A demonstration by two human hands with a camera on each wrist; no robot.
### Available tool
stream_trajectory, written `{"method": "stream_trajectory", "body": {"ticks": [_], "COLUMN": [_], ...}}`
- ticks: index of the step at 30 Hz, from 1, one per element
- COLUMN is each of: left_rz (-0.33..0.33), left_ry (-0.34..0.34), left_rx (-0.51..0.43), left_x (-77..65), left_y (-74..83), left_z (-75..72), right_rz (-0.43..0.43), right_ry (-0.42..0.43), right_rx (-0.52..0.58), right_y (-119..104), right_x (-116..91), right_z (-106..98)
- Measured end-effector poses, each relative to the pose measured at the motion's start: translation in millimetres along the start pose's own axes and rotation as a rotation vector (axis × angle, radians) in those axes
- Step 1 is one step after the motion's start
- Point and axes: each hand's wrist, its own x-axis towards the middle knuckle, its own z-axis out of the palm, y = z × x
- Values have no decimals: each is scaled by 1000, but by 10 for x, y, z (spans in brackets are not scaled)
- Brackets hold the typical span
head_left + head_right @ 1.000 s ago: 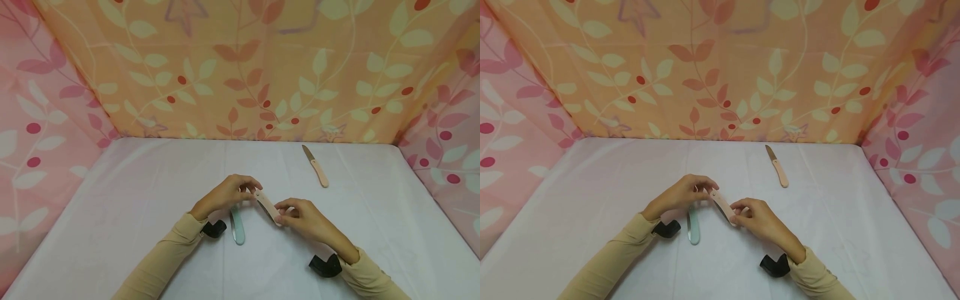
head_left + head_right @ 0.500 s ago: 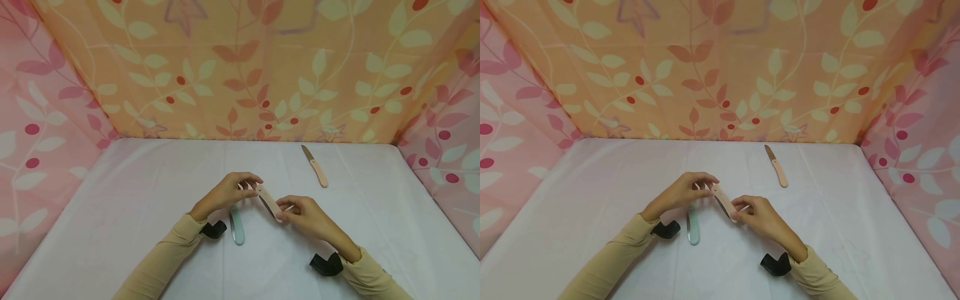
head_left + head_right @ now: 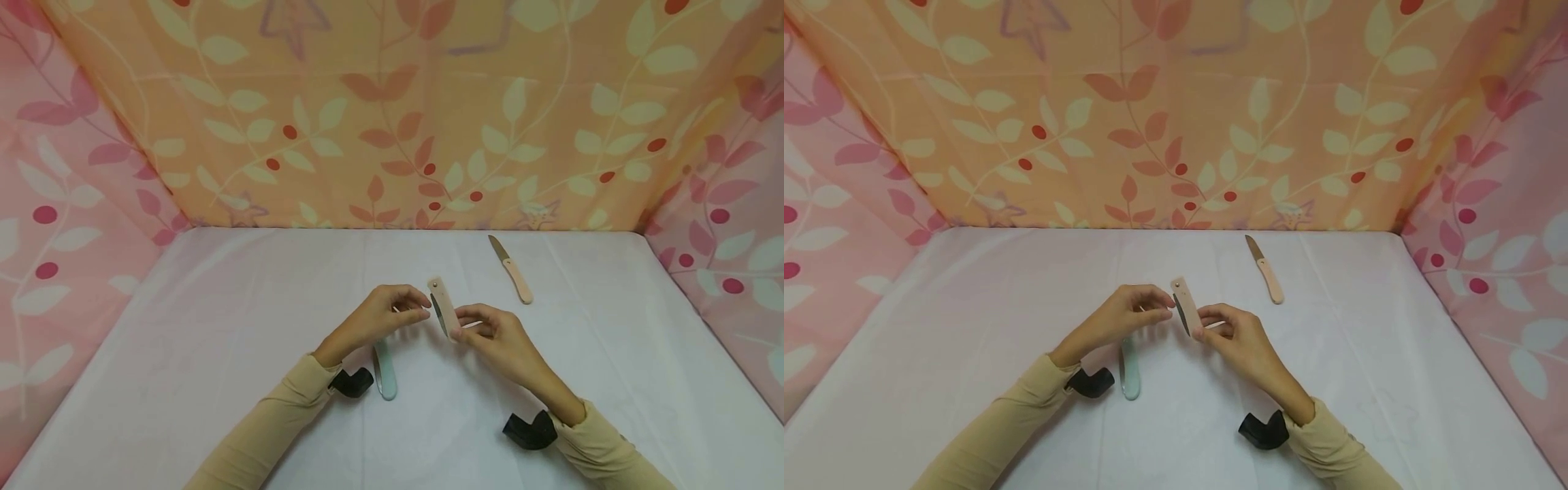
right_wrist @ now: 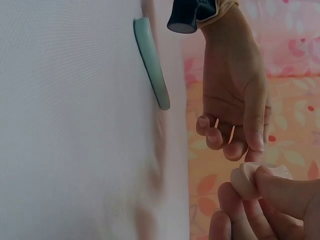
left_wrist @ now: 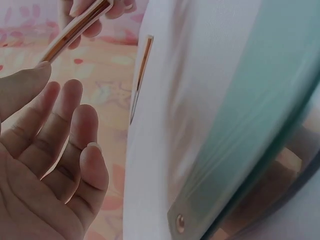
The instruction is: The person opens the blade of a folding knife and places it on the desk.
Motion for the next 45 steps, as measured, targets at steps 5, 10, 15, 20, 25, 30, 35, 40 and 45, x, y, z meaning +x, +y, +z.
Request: {"method": "stream_trajectory", "body": {"ticks": [5, 10, 15, 20, 25, 30, 35, 40, 45], "left_rz": [18, 26, 29, 27, 20, 25, 12, 9, 9], "left_ry": [-34, -48, -56, -76, -93, -98, -104, -106, -100], "left_rx": [-40, -69, -68, -57, -64, -76, -80, -63, -29], "left_x": [-8, -1, 15, 27, 26, 19, -1, -12, -13], "left_y": [0, -14, -13, 1, 16, 31, 38, 39, 35], "left_z": [41, 76, 96, 103, 114, 126, 131, 136, 131], "right_rz": [20, 33, 33, 28, 26, 22, 15, 16, 23], "right_ry": [2, -14, -13, -17, -26, -41, -57, -59, -43], "right_rx": [25, 44, 62, 77, 97, 97, 94, 80, 56], "right_y": [4, 7, -5, -5, -3, -6, -2, 9, 16], "right_x": [17, 22, 22, 24, 21, 9, -8, -16, -9], "right_z": [10, 16, 32, 47, 53, 54, 59, 67, 63]}}
